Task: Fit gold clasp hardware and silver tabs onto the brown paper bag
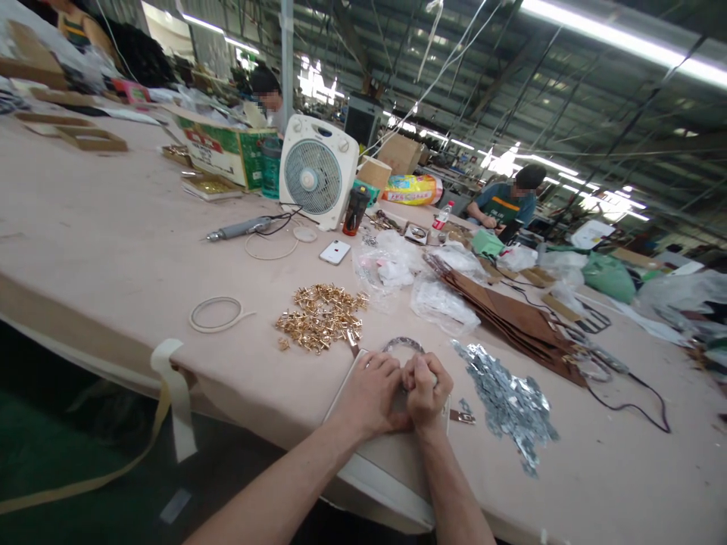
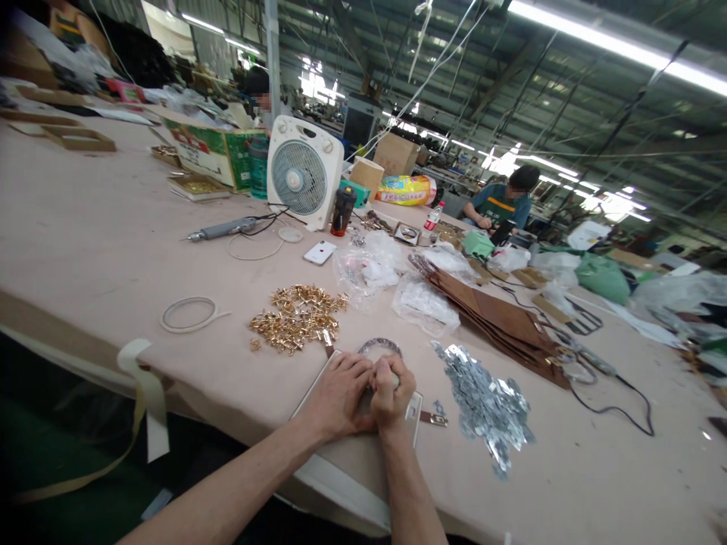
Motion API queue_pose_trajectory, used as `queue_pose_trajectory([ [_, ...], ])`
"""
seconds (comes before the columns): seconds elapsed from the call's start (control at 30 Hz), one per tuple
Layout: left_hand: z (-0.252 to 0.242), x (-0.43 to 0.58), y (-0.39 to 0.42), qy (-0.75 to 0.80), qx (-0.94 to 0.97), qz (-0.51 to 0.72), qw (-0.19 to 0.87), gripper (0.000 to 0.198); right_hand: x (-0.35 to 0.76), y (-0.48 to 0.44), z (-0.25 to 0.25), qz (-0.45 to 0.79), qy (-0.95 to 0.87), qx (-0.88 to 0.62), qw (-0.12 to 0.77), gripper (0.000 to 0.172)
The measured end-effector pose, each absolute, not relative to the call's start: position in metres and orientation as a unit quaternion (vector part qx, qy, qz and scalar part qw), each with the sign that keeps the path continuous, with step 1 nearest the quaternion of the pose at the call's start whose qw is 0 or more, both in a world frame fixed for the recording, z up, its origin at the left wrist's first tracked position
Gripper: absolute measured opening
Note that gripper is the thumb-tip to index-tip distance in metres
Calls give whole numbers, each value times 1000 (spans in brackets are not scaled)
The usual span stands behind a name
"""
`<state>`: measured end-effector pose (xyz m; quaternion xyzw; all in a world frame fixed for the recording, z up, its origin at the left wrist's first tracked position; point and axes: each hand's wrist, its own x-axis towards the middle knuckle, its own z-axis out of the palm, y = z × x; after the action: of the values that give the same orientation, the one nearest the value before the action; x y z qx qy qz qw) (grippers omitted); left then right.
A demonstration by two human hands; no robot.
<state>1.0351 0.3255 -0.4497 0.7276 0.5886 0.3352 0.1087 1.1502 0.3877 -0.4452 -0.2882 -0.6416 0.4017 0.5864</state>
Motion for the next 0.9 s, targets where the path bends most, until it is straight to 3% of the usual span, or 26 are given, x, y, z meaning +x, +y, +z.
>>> queue_pose_trajectory([
  [0.13, -448, 1036, 327, 591, 725, 337, 108, 57, 1151, 389, -434, 443, -614, -280, 590, 43],
  [0.3, -447, 1037, 327, 589, 728, 335, 104, 64, 1155, 390, -416, 492, -543, -256, 631, 38],
  [0.53, -447, 1037, 328, 595, 724, 332, 107, 58, 1151, 392, -423, 494, -591, -283, 571, 45],
  [0.77, -447, 1038, 328, 595, 721, 341, 103, 65, 1154, 385, -399, 489, -581, -227, 609, 41],
  [0.9, -447, 1038, 328, 594, 720, 341, 106, 57, 1151, 384, -412, 502, -590, -262, 575, 44],
])
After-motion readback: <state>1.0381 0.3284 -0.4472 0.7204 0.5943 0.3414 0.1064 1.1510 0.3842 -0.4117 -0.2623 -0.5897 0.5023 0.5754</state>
